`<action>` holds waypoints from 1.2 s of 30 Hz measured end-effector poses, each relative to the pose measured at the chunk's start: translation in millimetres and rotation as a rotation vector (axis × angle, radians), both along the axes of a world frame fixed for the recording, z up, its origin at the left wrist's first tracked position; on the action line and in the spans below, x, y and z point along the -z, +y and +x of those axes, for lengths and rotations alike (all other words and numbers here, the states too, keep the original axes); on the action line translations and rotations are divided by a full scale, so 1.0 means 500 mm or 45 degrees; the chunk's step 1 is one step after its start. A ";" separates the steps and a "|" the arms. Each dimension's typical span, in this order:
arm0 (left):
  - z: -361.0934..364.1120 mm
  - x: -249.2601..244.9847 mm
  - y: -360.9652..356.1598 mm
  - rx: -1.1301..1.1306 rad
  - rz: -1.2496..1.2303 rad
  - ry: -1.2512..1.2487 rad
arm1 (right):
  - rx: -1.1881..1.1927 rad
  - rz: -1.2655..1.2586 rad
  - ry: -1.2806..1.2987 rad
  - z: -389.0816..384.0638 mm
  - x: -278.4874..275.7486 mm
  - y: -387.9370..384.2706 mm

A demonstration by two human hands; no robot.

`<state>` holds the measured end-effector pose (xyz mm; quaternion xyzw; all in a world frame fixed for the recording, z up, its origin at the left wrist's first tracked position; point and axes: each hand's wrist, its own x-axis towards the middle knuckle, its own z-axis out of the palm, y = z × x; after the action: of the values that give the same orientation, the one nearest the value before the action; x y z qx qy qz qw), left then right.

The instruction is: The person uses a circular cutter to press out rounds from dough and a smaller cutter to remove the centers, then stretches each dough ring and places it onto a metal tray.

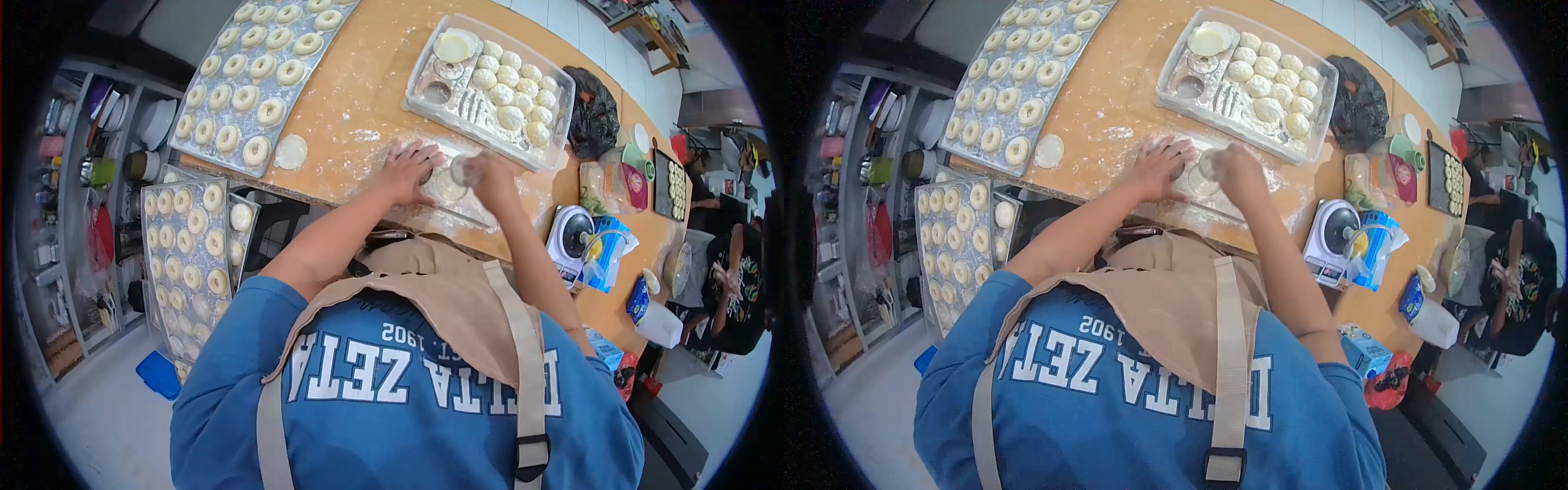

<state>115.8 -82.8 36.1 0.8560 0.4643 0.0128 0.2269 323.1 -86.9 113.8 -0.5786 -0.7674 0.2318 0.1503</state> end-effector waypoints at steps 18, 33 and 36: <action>0.002 0.004 0.004 0.009 0.033 0.043 | -0.211 -0.137 -0.344 -0.034 0.064 -0.015; 0.003 0.007 -0.003 -0.005 0.050 -0.018 | -0.138 -0.118 -0.264 -0.038 0.064 -0.025; 0.003 0.009 0.004 -0.009 0.041 0.005 | -0.066 -0.100 -0.096 -0.014 0.036 -0.002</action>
<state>117.4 -80.6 31.3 0.8579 0.4676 0.0195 0.2122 316.2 -87.8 95.6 -0.5722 -0.7776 0.2437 0.0924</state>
